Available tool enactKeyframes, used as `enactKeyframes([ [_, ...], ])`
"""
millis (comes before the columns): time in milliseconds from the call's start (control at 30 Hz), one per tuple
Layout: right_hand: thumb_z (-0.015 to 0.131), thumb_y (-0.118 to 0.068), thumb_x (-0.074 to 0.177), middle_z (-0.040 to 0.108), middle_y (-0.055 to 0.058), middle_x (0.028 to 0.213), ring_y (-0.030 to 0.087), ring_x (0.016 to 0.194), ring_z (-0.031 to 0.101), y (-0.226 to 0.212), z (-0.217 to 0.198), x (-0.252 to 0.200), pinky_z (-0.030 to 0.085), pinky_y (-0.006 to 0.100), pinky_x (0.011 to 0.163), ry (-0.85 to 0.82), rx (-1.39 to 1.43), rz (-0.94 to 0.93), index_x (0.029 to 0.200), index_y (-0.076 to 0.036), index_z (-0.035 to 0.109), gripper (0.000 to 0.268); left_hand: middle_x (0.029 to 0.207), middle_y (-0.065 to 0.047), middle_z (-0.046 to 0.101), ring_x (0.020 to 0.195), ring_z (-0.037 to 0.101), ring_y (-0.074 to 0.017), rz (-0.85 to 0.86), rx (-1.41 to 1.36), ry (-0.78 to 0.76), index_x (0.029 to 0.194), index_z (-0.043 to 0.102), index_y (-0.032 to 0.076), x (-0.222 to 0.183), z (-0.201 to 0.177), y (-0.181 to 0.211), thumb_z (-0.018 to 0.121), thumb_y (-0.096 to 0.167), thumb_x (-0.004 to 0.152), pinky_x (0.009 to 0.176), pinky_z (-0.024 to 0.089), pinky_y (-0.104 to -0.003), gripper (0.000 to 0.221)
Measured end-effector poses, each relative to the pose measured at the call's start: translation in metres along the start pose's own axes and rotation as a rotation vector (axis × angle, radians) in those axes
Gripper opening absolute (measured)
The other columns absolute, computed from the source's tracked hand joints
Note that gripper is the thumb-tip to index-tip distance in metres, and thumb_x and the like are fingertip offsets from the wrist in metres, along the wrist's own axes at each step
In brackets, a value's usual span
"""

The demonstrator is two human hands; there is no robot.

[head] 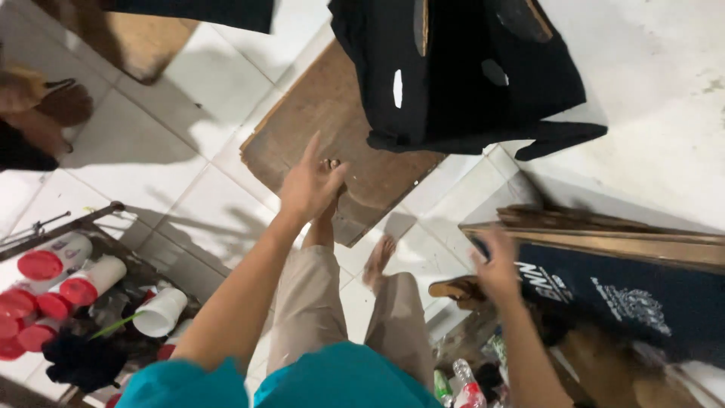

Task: Screen printing a white logo onto black t-shirts using a manual screen and squeegee.

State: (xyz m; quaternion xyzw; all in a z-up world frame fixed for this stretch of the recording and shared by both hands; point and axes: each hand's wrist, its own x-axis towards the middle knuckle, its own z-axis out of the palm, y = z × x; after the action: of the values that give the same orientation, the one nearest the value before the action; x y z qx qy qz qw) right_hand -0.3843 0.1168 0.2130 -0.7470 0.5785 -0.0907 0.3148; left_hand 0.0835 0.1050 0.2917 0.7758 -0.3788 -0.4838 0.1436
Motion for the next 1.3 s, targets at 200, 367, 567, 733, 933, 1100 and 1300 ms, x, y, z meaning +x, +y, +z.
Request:
enactKeyframes([
  [200,0.078,-0.035,0.083,0.060,0.010,0.140,0.026,0.136,0.051,0.083,0.080,-0.133,0.033,0.037,0.118,-0.590,0.038,0.095,0.128,-0.017,0.067,0.050,0.135,-0.022,0.061,0.114,0.062,-0.0434,-0.281,0.017,0.277,0.156,0.037,0.013,-0.175,0.051,-0.153,0.057,0.058,0.086,0.095,0.046,-0.053,0.086],
  [367,0.067,-0.043,0.090,0.067,0.005,0.134,0.019,0.122,0.067,0.090,0.032,-0.220,0.050,0.032,0.105,-0.693,-0.009,0.413,0.132,-0.014,0.067,0.051,0.105,-0.006,0.077,0.100,0.072,-0.0331,-0.523,-0.143,0.284,0.153,0.045,0.023,-0.337,0.154,-0.210,0.064,0.050,0.084,0.088,0.053,-0.046,0.076],
  [567,0.066,-0.040,0.087,0.056,0.002,0.062,0.016,0.062,0.056,0.194,0.019,-0.279,0.037,0.041,0.064,-0.769,-0.230,0.214,0.060,-0.017,0.050,0.038,0.086,-0.005,0.077,0.081,0.074,-0.0194,-0.214,-0.390,0.035,0.147,0.046,0.017,-0.465,0.208,-0.147,0.066,0.037,0.090,0.073,0.054,-0.037,0.064],
  [733,0.059,-0.044,0.094,0.062,0.009,0.122,0.026,0.113,0.058,0.137,0.016,-0.242,0.042,0.038,0.098,-0.646,-0.234,0.348,0.114,-0.011,0.065,0.039,0.120,-0.002,0.071,0.100,0.070,-0.0184,-0.225,-0.295,0.005,0.154,0.042,0.023,-0.519,0.208,-0.186,0.068,0.052,0.086,0.088,0.056,-0.036,0.078],
  [933,0.058,-0.042,0.096,0.064,0.010,0.138,0.028,0.126,0.061,-0.013,0.075,-0.233,0.044,0.039,0.106,-0.421,-0.065,0.175,0.136,-0.009,0.060,0.052,0.116,-0.003,0.076,0.100,0.072,-0.0151,-0.069,-0.504,0.364,0.150,0.050,0.018,-0.634,0.156,-0.248,0.070,0.038,0.084,0.088,0.056,-0.032,0.071],
  [1100,0.055,-0.039,0.095,0.066,0.008,0.138,0.027,0.121,0.063,-0.119,0.156,-0.344,0.044,0.038,0.107,-0.459,-0.020,0.056,0.134,-0.012,0.065,0.049,0.107,-0.005,0.073,0.094,0.070,-0.0124,-0.093,-0.702,0.523,0.148,0.054,0.015,-0.771,0.148,-0.352,0.069,0.022,0.088,0.082,0.056,-0.027,0.062],
  [1300,0.057,-0.043,0.098,0.055,0.009,0.149,0.028,0.135,0.056,-0.183,0.179,-0.461,0.045,0.044,0.111,-1.062,-0.293,0.029,0.146,-0.013,0.054,0.057,0.105,-0.008,0.075,0.095,0.068,-0.0133,-0.407,-0.762,0.807,0.146,0.058,0.010,-0.850,0.188,-0.498,0.071,0.024,0.088,0.081,0.053,-0.028,0.061],
])
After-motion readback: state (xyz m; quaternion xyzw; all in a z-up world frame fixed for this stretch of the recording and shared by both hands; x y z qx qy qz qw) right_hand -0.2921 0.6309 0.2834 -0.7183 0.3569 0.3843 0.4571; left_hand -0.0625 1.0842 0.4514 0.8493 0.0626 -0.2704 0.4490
